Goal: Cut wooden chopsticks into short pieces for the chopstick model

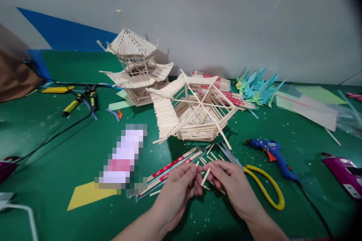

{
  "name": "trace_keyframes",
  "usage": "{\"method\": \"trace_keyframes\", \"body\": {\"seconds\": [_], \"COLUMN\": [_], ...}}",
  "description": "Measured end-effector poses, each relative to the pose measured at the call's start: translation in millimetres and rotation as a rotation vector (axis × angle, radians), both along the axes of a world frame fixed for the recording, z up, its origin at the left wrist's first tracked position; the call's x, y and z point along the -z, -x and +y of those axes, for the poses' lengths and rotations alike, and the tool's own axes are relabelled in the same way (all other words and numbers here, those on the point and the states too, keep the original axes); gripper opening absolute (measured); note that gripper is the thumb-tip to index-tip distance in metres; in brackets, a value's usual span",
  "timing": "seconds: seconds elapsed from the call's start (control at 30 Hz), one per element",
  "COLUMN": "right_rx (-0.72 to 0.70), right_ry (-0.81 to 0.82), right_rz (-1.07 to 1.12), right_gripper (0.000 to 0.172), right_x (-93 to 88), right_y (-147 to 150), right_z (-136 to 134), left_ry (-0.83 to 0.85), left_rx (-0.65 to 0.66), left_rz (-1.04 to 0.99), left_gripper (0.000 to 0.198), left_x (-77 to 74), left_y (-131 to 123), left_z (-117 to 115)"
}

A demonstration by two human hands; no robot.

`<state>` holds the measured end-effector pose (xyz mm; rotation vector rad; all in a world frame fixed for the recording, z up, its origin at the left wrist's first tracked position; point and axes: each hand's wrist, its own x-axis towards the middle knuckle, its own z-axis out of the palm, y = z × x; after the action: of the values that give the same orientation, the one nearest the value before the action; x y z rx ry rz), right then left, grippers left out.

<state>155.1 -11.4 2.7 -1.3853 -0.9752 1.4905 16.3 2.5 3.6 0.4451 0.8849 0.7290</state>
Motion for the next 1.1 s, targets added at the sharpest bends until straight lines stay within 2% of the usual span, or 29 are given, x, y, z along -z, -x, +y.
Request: {"method": "trace_keyframes", "body": {"seconds": [0.17, 0.27, 0.4, 0.53, 0.67, 1.1], "right_rx": [-0.034, -0.087, -0.085, -0.047, -0.068, -0.042], "right_ry": [-0.130, -0.236, -0.310, -0.364, -0.402, -0.383], "right_rz": [-0.149, -0.307, -0.385, -0.387, -0.341, -0.162], "right_gripper": [0.024, 0.025, 0.025, 0.022, 0.019, 0.020], "right_x": [0.1, 2.7, 5.5, 5.4, 4.9, 11.1], "right_y": [0, 0, 2, 4, 4, 2], "right_z": [1, 0, -4, -8, -10, -8], "left_ry": [-0.038, -0.058, -0.121, -0.151, -0.172, -0.204], "left_rx": [0.038, 0.061, 0.080, 0.072, 0.044, 0.061], "left_rz": [0.079, 0.072, 0.053, 0.026, 0.026, 0.103], "left_gripper": [0.021, 0.019, 0.018, 0.019, 0.016, 0.021], "left_x": [-5.5, -6.8, -8.8, -10.4, -10.6, -10.9], "left_y": [-3, -4, -5, -5, -5, -4], "left_z": [0, -2, -4, -6, -7, -7]}}
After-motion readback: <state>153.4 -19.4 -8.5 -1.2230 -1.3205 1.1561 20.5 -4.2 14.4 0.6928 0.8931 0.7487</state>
